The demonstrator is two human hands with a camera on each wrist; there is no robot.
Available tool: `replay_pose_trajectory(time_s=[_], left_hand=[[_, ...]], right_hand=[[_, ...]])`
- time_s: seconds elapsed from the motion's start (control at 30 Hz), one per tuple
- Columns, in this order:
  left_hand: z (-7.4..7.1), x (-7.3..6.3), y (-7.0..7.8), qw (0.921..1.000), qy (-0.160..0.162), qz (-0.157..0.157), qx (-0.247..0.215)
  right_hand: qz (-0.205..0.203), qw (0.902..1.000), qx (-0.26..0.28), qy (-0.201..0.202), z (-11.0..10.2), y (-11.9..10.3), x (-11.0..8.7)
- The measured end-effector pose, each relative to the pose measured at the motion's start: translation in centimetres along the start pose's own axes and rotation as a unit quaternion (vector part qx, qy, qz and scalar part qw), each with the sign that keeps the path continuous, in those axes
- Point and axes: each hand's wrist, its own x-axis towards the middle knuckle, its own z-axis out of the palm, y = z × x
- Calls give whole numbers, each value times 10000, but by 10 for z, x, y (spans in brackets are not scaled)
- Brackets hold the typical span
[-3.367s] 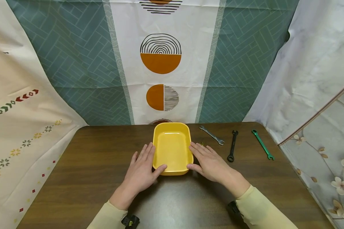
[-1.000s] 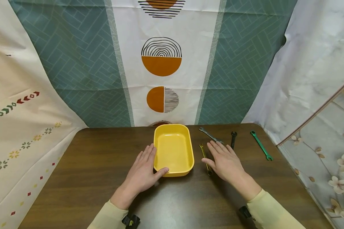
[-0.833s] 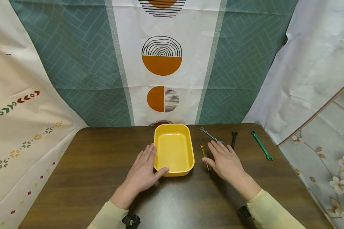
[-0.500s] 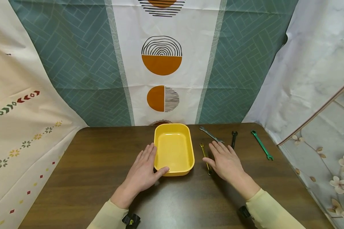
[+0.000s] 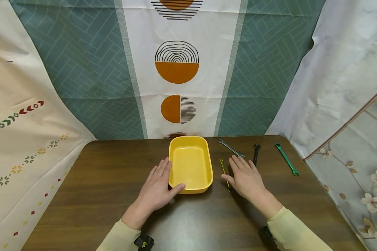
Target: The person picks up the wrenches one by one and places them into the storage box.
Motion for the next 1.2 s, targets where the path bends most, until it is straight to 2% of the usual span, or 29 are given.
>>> replay_pose_trajectory(time_s=[0.33, 0.7, 1.2], left_hand=[[1, 0, -1, 10000, 27, 24, 51], [1, -1, -1, 10000, 17, 41, 87], [1, 0, -1, 9999, 88, 91, 92]], right_hand=[[31, 9999, -52, -97, 7, -2, 3], [155, 9998, 136, -81, 12, -3, 7], [84, 9999, 87, -37, 19, -6, 8]])
